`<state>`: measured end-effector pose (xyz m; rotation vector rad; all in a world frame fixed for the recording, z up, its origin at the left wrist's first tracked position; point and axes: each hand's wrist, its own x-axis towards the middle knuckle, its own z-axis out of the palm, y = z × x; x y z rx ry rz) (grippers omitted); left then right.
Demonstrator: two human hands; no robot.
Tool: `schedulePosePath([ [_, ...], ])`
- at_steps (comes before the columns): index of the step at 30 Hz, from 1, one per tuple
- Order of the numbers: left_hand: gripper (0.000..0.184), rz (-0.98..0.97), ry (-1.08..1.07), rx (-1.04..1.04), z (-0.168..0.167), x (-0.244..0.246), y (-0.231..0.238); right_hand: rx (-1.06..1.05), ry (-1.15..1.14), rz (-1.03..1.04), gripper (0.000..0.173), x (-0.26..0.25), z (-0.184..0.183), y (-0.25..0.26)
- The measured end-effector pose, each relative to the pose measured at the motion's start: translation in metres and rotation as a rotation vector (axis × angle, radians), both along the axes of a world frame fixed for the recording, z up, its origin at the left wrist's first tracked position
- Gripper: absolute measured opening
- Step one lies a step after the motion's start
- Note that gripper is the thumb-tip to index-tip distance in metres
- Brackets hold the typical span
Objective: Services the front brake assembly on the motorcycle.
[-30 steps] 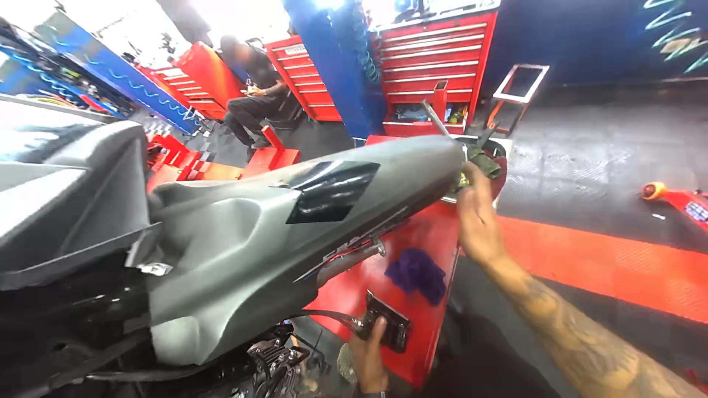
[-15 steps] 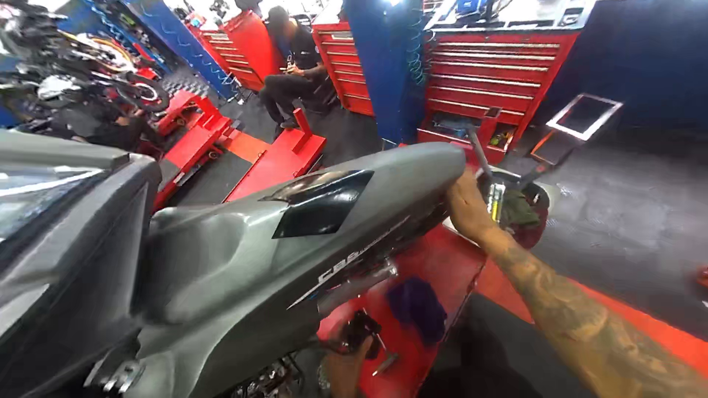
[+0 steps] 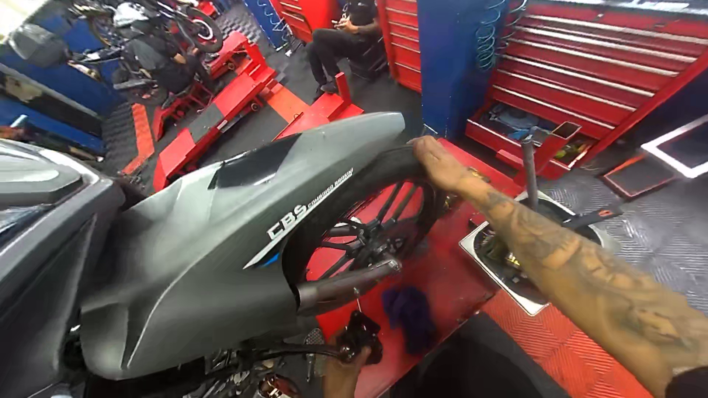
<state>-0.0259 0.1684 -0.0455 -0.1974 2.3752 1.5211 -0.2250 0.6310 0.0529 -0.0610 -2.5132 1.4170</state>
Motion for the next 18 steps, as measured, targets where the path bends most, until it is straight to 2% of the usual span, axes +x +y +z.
schedulePosePath([
  [4,0.087,0.003,0.037,-0.006,0.002,0.008,0.011,-0.042,-0.066,0.02,0.069,-0.046,-0.003,-0.004],
  [6,0.084,0.05,0.021,-0.031,0.005,0.01,0.021,-0.066,-0.105,0.008,0.071,-0.062,-0.002,-0.009],
  [10,0.079,0.149,0.095,0.084,0.001,0.005,0.043,-0.062,-0.169,-0.039,0.074,-0.082,0.003,-0.026],
  [12,0.08,0.176,0.157,0.152,-0.003,0.0,0.051,-0.01,-0.175,-0.064,0.074,-0.085,0.0,-0.034],
  [14,0.081,0.209,0.189,0.212,-0.009,-0.005,0.061,0.039,-0.152,-0.064,0.067,-0.08,-0.004,-0.037],
  [18,0.083,0.297,0.229,0.296,-0.014,-0.013,0.077,0.065,-0.197,0.02,0.069,-0.061,-0.01,-0.037],
])
